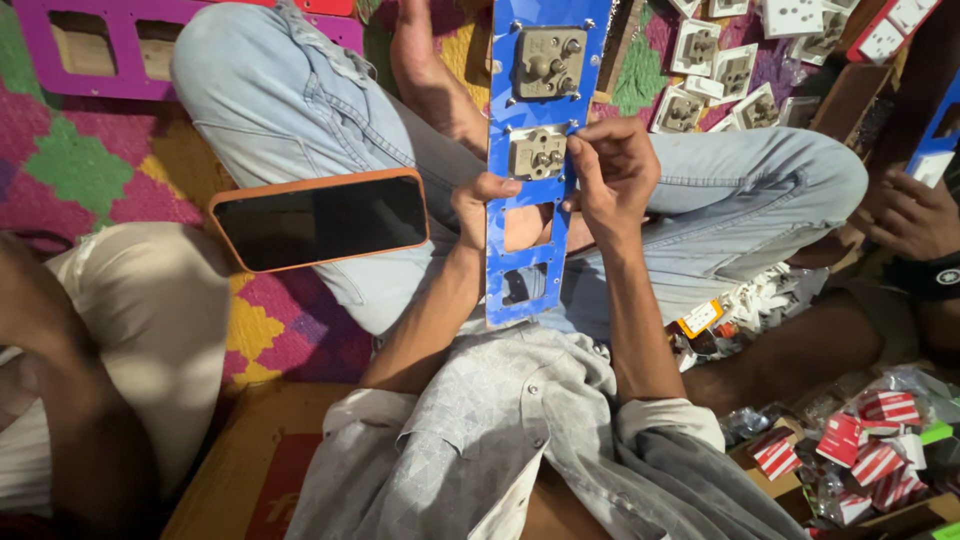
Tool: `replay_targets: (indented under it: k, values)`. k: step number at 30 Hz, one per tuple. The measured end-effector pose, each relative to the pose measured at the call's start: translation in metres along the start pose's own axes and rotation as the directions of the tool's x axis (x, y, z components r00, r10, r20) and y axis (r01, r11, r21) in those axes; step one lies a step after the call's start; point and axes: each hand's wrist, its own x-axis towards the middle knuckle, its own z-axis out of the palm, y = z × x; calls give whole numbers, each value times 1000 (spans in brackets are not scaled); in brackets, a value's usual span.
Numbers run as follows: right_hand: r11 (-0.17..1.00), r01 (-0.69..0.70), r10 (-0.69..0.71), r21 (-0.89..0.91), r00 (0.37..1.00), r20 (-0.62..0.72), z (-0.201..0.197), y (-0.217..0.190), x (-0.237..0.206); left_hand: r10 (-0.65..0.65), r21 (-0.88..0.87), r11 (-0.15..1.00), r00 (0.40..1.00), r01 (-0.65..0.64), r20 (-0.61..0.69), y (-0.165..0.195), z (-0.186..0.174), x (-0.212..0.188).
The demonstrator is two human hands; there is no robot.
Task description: The person sits on the floor and repeatedly assembles and disassembles a blue plastic electrical switchboard. They insert white plastic switch and socket modules into the board, then remove them, repeating the cycle multiple times.
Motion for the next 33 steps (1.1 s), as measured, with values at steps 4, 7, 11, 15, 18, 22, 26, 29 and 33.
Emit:
replay_targets:
  k: [4,7,11,15,18,22,26,29,33]
  values:
    - [998,61,-61,-3,998,7,9,-14,1,-9,60,998,999,12,-51,3,9,3]
    - [989,43,-52,-142,997,-57,17,-29,1,33,200,980,996,-15,-88,3,18,4]
    - [869,306,-318,-390,947,34,19,-54,7,139,345,931,990,-120,-30,-1,31,2]
    - [798,377,-387,-470,919,80,19,-81,11,182,406,900,983,-158,-22,-1,46,1]
    - [806,339,-342,-485,936,85,24,-95,9,273,506,827,962,-246,22,0,57,0]
    - [816,311,-312,-488,946,82,27,-104,4,241,623,747,968,-233,72,4,67,-4]
    - [812,355,-358,-463,930,85,27,-100,3,240,600,765,968,-236,74,4,72,-5]
    - [921,310,-304,-237,951,62,26,-94,4,232,564,799,972,-207,28,4,72,-5]
    - [979,111,-133,-169,984,-121,28,-92,2,230,573,798,973,-187,-2,5,71,-3]
